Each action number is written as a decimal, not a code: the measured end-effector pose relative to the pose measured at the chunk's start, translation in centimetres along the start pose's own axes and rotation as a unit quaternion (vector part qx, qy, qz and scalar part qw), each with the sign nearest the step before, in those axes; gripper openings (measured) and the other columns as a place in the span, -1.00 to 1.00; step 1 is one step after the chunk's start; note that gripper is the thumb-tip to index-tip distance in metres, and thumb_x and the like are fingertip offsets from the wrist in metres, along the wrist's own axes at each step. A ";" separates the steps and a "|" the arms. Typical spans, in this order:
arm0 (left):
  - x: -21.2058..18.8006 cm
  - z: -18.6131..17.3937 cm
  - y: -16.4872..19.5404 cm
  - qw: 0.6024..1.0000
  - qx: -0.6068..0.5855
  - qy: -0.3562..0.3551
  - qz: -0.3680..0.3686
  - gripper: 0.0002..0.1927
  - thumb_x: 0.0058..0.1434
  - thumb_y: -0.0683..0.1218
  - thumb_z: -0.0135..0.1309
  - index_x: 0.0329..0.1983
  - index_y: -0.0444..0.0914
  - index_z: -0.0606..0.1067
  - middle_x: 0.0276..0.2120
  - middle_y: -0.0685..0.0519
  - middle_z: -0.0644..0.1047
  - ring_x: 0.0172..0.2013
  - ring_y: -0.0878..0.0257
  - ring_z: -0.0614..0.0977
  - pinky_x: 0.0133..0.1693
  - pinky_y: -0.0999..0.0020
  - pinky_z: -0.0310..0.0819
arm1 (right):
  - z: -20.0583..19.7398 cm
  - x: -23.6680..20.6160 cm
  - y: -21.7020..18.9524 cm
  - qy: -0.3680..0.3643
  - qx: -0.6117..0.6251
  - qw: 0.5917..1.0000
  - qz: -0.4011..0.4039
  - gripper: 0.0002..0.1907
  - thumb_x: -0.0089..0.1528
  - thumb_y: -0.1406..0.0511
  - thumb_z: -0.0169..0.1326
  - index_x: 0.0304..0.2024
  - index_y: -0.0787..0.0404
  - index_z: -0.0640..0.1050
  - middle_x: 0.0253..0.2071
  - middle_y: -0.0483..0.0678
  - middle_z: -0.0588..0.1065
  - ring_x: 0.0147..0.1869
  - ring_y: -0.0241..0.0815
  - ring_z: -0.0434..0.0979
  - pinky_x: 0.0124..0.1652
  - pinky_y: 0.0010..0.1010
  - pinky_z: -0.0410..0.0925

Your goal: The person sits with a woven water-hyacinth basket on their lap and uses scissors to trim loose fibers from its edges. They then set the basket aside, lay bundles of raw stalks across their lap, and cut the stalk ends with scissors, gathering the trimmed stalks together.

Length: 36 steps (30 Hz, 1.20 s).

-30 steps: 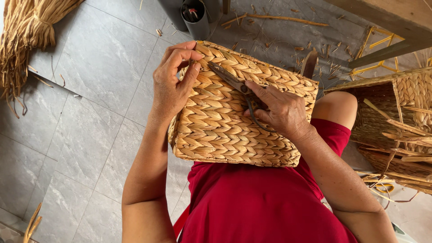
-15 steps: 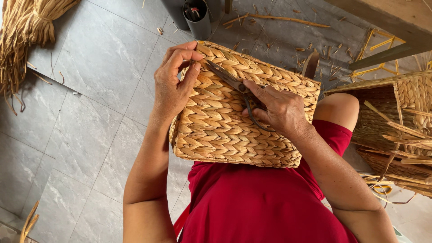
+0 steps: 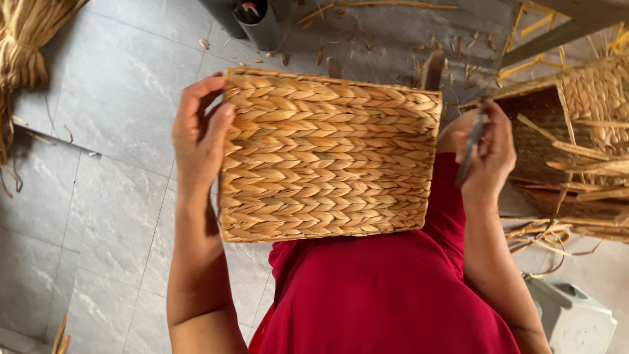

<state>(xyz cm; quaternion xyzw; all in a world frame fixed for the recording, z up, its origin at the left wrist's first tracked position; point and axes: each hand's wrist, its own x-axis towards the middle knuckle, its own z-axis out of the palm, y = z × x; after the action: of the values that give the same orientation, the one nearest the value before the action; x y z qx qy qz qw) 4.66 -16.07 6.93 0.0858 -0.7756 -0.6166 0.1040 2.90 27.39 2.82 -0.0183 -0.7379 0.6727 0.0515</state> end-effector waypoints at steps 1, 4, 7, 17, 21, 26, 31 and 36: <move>-0.4 -0.4 -0.2 1.000 -0.013 -0.007 -0.007 -0.58 0.45 -0.01 0.08 0.29 -0.25 0.38 0.24 -0.15 0.51 0.07 0.14 0.61 0.05 0.30 0.61 | -1.4 -0.9 0.7 0.042 0.027 0.999 0.011 -0.58 0.51 0.39 0.12 0.40 0.30 0.41 -0.19 -0.12 0.46 -0.36 -0.41 0.43 -0.39 -0.65 0.32; -0.5 -1.0 0.0 0.989 -0.124 -0.070 -0.026 -0.32 0.50 0.14 0.08 0.50 -0.28 0.16 0.39 -0.19 0.37 0.32 0.08 0.50 0.29 0.15 0.47 | -3.2 -3.2 3.0 0.066 0.021 0.985 0.159 -0.49 0.38 0.20 0.08 0.34 0.23 0.37 -0.13 -0.05 0.57 -0.35 -0.29 0.53 -0.48 -0.58 0.32; -0.7 0.2 1.3 0.961 -0.237 -0.105 -0.095 -0.15 0.42 0.23 0.10 0.56 -0.27 0.08 0.40 -0.16 0.33 0.32 0.09 0.47 0.27 0.12 0.46 | -2.4 -5.0 5.0 -0.002 0.080 0.988 0.130 -0.39 0.39 0.09 0.11 0.38 0.30 0.37 0.12 -0.12 0.52 0.13 -0.39 0.53 0.07 -0.60 0.41; -1.1 2.3 4.6 0.948 -0.251 -0.090 -0.172 -0.17 0.27 0.22 0.14 0.48 -0.28 0.23 0.26 -0.16 0.43 0.19 0.04 0.55 0.09 0.11 0.59 | -1.9 -4.4 2.3 -0.050 0.101 0.984 0.136 -0.27 0.25 0.08 0.24 0.36 0.28 0.36 0.10 -0.24 0.46 0.06 -0.47 0.39 0.00 -0.68 0.26; -0.6 2.7 4.5 0.951 -0.258 -0.080 -0.147 -0.26 0.36 0.17 0.10 0.45 -0.32 0.26 0.23 -0.20 0.46 0.14 -0.01 0.57 0.05 0.08 0.60 | -1.6 -4.1 0.4 -0.048 0.065 0.988 0.132 -0.26 0.23 0.09 0.25 0.37 0.27 0.37 0.02 -0.18 0.46 0.03 -0.43 0.39 -0.02 -0.62 0.27; -3.6 5.7 9.0 0.953 -0.299 -0.030 -0.044 -0.30 0.48 0.15 -0.04 0.62 -0.08 0.11 0.48 -0.09 0.29 0.44 -0.03 0.42 0.33 -0.05 0.50 | -2.9 -3.9 -1.6 0.021 0.133 0.989 0.058 -0.17 0.28 0.00 0.27 0.45 0.33 0.37 0.05 -0.06 0.44 0.01 -0.24 0.33 -0.01 -0.40 0.20; -3.1 8.8 13.3 0.845 -0.533 -0.014 0.036 -0.24 0.54 0.31 -0.51 0.63 -0.21 -0.01 0.55 -0.18 0.10 0.49 -0.26 0.17 0.44 -0.38 0.12 | -5.2 -4.0 -3.5 0.104 0.133 0.980 -0.106 -0.13 0.33 -0.21 0.10 0.39 0.29 0.35 0.32 -0.10 0.42 0.43 -0.27 0.38 0.42 -0.43 0.24; -1.3 11.7 13.6 0.865 -0.493 -0.002 -0.090 -0.24 0.49 0.25 -0.50 0.63 -0.23 -0.04 0.54 -0.21 0.10 0.48 -0.29 0.19 0.39 -0.40 0.17 | -6.3 -4.9 -1.2 0.092 0.301 0.948 -0.041 -0.13 0.29 -0.14 0.18 0.40 0.29 0.30 0.25 -0.03 0.42 0.35 -0.18 0.38 0.33 -0.35 0.23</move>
<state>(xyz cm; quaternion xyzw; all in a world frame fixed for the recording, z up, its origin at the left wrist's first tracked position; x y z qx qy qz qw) 2.75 -1.72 17.60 0.0915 -0.3592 -0.9257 0.0757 8.47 33.05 4.31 -0.0337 -0.4928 0.8565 0.1497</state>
